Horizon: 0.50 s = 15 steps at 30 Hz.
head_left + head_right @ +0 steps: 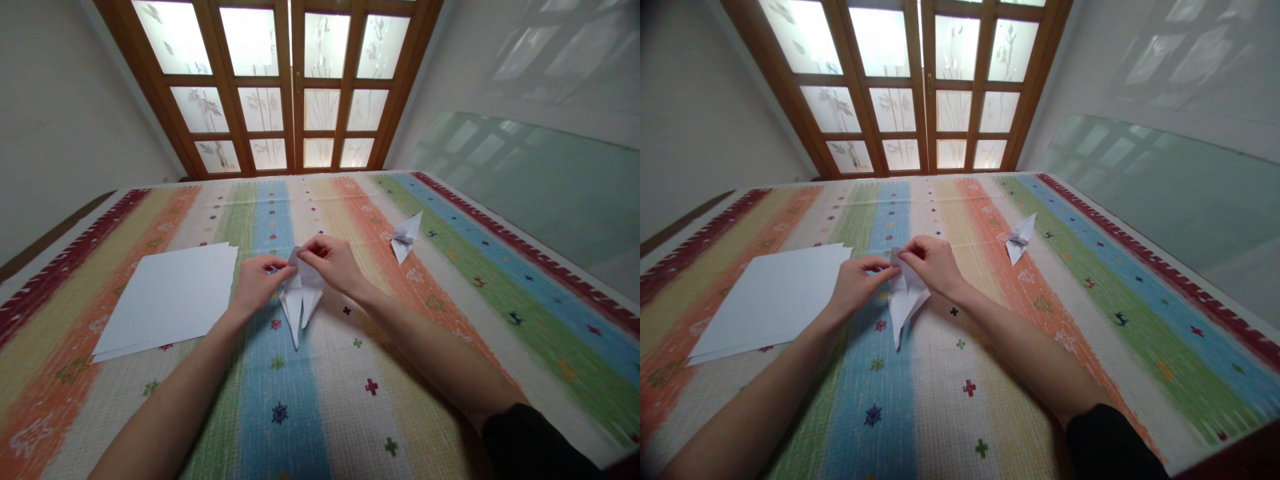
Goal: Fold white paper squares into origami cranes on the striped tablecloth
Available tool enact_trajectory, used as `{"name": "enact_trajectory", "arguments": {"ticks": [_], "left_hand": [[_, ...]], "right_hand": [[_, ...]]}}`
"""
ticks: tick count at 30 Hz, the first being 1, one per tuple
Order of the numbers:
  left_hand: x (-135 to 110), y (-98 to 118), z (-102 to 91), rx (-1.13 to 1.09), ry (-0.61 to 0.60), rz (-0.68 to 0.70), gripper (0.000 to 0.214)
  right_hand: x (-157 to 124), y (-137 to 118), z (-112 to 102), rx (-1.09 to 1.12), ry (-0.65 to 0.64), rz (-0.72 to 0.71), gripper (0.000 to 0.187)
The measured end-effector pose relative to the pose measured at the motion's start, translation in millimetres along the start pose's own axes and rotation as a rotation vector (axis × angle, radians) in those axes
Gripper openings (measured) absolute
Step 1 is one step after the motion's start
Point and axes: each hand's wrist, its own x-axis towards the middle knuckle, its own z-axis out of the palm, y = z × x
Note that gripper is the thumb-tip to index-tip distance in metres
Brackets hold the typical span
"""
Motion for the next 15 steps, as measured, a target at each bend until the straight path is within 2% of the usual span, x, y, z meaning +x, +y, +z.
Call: {"name": "enact_trajectory", "arguments": {"ticks": [6,12,14,15], "left_hand": [[-0.2,-5.3,0.9,0.105,0.079,0.069,0.007],[2.6,-11.5,0.1,0.158,0.04,0.117,0.01],[2.7,-11.8,-0.1,0.155,0.025,0.127,0.01],[2.4,-11.4,0.0,0.151,0.019,0.134,0.01]], "right_hand": [[1.0,2.9,2.0,0.016,-0.075,0.008,0.008],[3.0,6.2,-3.9,0.051,-0.327,-0.149,0.034],[3.6,6.2,-5.5,0.062,-0.351,-0.161,0.035],[3.8,5.8,-5.8,0.062,-0.341,-0.15,0.029]]}}
